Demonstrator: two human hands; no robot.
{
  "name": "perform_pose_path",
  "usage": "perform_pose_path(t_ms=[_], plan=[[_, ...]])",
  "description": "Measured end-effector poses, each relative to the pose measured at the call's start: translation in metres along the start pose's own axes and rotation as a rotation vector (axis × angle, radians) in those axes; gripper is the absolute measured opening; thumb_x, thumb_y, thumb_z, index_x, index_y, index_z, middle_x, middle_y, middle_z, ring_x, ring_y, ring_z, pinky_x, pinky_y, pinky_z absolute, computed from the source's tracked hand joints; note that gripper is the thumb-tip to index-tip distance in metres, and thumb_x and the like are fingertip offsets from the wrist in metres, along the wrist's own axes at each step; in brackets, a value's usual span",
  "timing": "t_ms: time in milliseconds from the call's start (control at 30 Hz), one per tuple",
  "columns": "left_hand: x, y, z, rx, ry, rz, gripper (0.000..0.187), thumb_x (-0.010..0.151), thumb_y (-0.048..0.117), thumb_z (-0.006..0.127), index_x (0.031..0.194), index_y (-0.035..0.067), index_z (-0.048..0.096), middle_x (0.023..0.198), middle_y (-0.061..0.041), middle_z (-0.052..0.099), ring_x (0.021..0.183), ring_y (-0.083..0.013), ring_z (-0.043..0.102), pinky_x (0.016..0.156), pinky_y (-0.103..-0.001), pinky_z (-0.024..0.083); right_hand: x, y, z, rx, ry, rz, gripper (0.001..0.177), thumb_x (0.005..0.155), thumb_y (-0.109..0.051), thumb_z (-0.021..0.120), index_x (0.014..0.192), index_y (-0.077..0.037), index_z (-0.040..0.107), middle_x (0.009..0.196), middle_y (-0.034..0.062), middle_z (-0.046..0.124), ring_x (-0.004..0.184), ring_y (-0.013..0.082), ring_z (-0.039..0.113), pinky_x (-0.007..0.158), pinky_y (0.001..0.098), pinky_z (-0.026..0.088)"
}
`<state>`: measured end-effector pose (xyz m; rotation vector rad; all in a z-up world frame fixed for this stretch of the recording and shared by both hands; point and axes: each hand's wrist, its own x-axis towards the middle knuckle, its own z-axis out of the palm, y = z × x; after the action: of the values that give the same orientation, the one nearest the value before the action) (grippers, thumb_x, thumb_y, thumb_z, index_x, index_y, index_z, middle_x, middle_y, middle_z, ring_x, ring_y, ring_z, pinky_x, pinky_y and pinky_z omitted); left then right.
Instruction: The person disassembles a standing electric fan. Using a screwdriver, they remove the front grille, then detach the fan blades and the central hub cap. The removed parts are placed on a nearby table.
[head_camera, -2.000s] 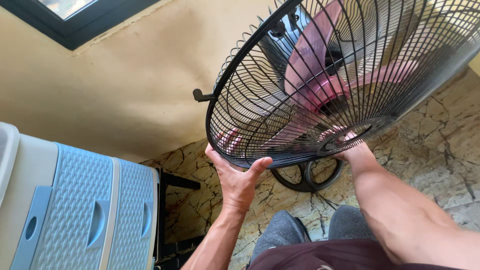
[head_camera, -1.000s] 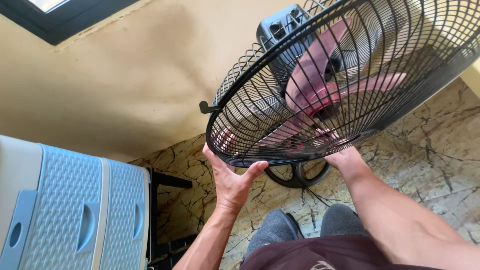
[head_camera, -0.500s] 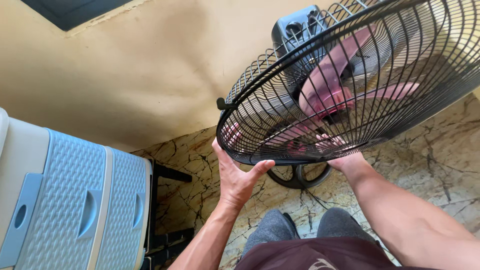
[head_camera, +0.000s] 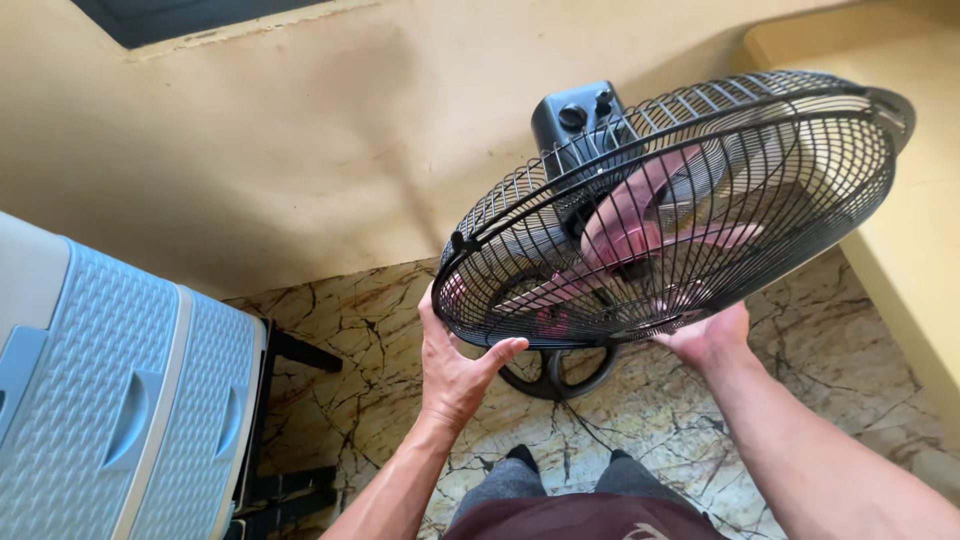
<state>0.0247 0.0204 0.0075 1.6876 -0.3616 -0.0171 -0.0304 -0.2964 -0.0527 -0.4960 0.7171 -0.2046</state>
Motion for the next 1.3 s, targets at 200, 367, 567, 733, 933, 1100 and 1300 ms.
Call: perform_pose_path(t_ms=[200, 367, 567, 733, 933, 1100, 1300], plan=[[-0.009, 0.011, 0.005, 0.024, 0.026, -0.015, 0.120, 0.066, 0.036, 0.094, 0.157, 0.006, 0.021, 0.148, -0.017, 0.052, 0.134, -0.0259, 0.056, 0.115, -0.039, 0.044, -0.031, -0.016, 0.030, -0.082, 0.011, -0.004, 0.082, 0.094, -0.067, 0.026, 0.154, -0.013, 0.043, 0.160, 0.0143, 0.045, 0.145, 0.0400, 0.044, 0.112, 0.0737, 0.029], [-0.024, 0.020, 0.006, 0.008, 0.022, -0.098, 0.136, 0.068, 0.040, 0.092, 0.163, 0.008, -0.001, 0.156, -0.020, 0.041, 0.142, -0.0275, 0.049, 0.120, -0.039, 0.036, -0.045, -0.015, 0.044, -0.038, -0.070, -0.038, 0.078, 0.094, -0.068, 0.033, 0.148, -0.013, 0.050, 0.154, 0.0129, 0.052, 0.141, 0.0365, 0.050, 0.111, 0.0729, 0.034], [-0.041, 0.026, 0.003, -0.027, -0.023, -0.223, 0.139, 0.066, 0.041, 0.091, 0.160, 0.008, -0.006, 0.155, -0.020, 0.043, 0.141, -0.0277, 0.049, 0.119, -0.039, 0.036, -0.058, -0.017, 0.051, 0.019, -0.091, -0.041, 0.067, 0.094, -0.070, 0.042, 0.136, -0.022, 0.060, 0.143, 0.0040, 0.061, 0.130, 0.0278, 0.058, 0.107, 0.0644, 0.040], [-0.057, 0.031, -0.001, 0.056, -0.026, -0.220, 0.128, 0.067, 0.036, 0.092, 0.158, 0.008, 0.006, 0.158, -0.020, 0.034, 0.139, -0.0280, 0.050, 0.118, -0.041, 0.036, -0.055, -0.014, 0.033, 0.006, -0.173, -0.131, 0.059, 0.098, -0.065, 0.049, 0.138, -0.022, 0.060, 0.142, 0.0025, 0.063, 0.130, 0.0258, 0.060, 0.111, 0.0574, 0.044], [-0.071, 0.034, -0.008, 0.033, -0.037, -0.243, 0.111, 0.067, 0.042, 0.091, 0.149, 0.008, 0.024, 0.142, -0.016, 0.051, 0.128, -0.0246, 0.059, 0.112, -0.040, 0.045, -0.053, -0.010, 0.007, -0.059, -0.035, 0.031, 0.070, 0.091, -0.067, 0.041, 0.135, -0.015, 0.059, 0.136, 0.0092, 0.063, 0.118, 0.0309, 0.060, 0.097, 0.0583, 0.046], [-0.072, 0.032, -0.016, 0.039, -0.010, -0.306, 0.088, 0.061, 0.057, 0.089, 0.122, 0.006, 0.051, 0.116, -0.010, 0.070, 0.112, -0.0226, 0.071, 0.106, -0.039, 0.053, -0.059, -0.013, 0.000, -0.084, -0.027, 0.041, 0.078, 0.092, -0.069, 0.037, 0.141, -0.011, 0.053, 0.144, 0.0122, 0.058, 0.127, 0.0348, 0.055, 0.103, 0.0640, 0.040], [-0.053, 0.036, -0.036, 0.171, -0.049, -0.265, 0.078, 0.060, 0.062, 0.085, 0.109, 0.008, 0.061, 0.102, -0.007, 0.077, 0.106, -0.0209, 0.075, 0.104, -0.041, 0.053, -0.056, -0.012, -0.004, -0.079, 0.000, 0.028, 0.085, 0.092, -0.071, 0.031, 0.149, -0.009, 0.046, 0.154, 0.0152, 0.050, 0.140, 0.0395, 0.047, 0.112, 0.0700, 0.032]])
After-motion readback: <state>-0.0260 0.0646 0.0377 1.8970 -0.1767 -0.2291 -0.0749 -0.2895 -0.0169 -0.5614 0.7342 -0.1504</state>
